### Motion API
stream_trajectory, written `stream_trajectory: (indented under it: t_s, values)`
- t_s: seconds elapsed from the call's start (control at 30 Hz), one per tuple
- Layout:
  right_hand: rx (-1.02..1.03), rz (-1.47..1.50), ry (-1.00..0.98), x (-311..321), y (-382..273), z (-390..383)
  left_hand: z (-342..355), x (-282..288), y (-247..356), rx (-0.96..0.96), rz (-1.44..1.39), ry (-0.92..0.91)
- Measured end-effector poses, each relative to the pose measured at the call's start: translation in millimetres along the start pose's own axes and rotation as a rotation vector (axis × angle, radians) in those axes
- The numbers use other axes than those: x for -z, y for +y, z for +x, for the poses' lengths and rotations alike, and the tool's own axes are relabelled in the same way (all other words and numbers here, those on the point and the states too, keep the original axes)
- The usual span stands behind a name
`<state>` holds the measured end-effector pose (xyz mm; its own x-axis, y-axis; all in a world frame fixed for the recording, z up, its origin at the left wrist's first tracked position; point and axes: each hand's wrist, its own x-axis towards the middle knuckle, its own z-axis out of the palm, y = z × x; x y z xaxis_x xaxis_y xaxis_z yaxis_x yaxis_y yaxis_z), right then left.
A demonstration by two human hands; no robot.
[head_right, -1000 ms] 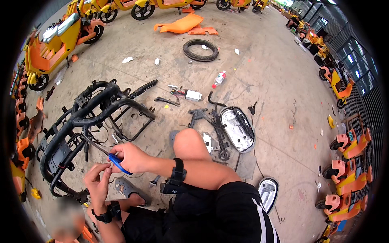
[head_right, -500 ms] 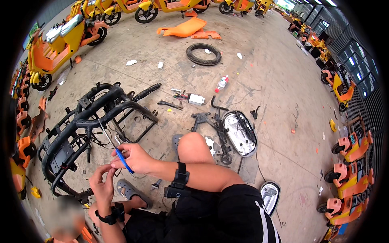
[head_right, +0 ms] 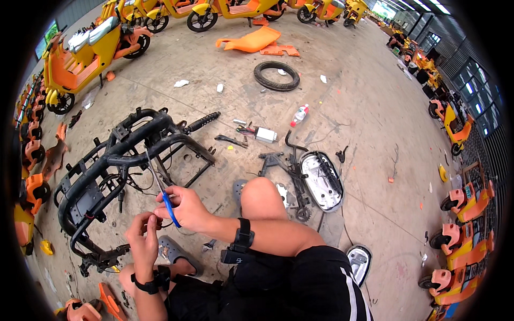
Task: The person strips insulation from the end of a black wire using blue-handled shears and then twists the exposed copper strands by hand while sitting near a motorcycle frame.
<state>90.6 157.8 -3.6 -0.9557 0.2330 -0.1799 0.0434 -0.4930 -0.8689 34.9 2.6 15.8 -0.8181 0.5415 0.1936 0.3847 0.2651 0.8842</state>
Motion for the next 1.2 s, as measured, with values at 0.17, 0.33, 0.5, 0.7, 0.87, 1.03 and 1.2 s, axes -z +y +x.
stream_trajectory:
  t_s: [0.17, 0.33, 0.5, 0.7, 0.87, 1.03, 1.2]
  values:
    - [0.108, 0.006, -0.021, 1, 14, 8, 2, 8, -13, 0.258, -0.502, -0.081]
    - [0.055, 0.003, 0.079, -3, -5, 1, 12, 1, -16, 0.326, -0.813, -0.157]
    - [0.006, 0.005, 0.084, -6, -3, 1, 11, 11, -25, 0.432, -1.133, -0.348]
    - [0.055, 0.011, 0.107, 1, -9, 2, 7, 17, -20, 0.377, -0.922, -0.391]
    - [0.069, 0.002, 0.093, 0, -19, 5, 2, 22, -31, 0.217, -0.731, -0.190]
    - [0.066, -0.118, 0.047, -10, -17, -3, -3, 23, -28, 0.127, -0.584, 0.019]
    - [0.734, -1.087, 0.048, 8, -37, -1, -5, 32, -18, 0.100, -0.534, 0.060]
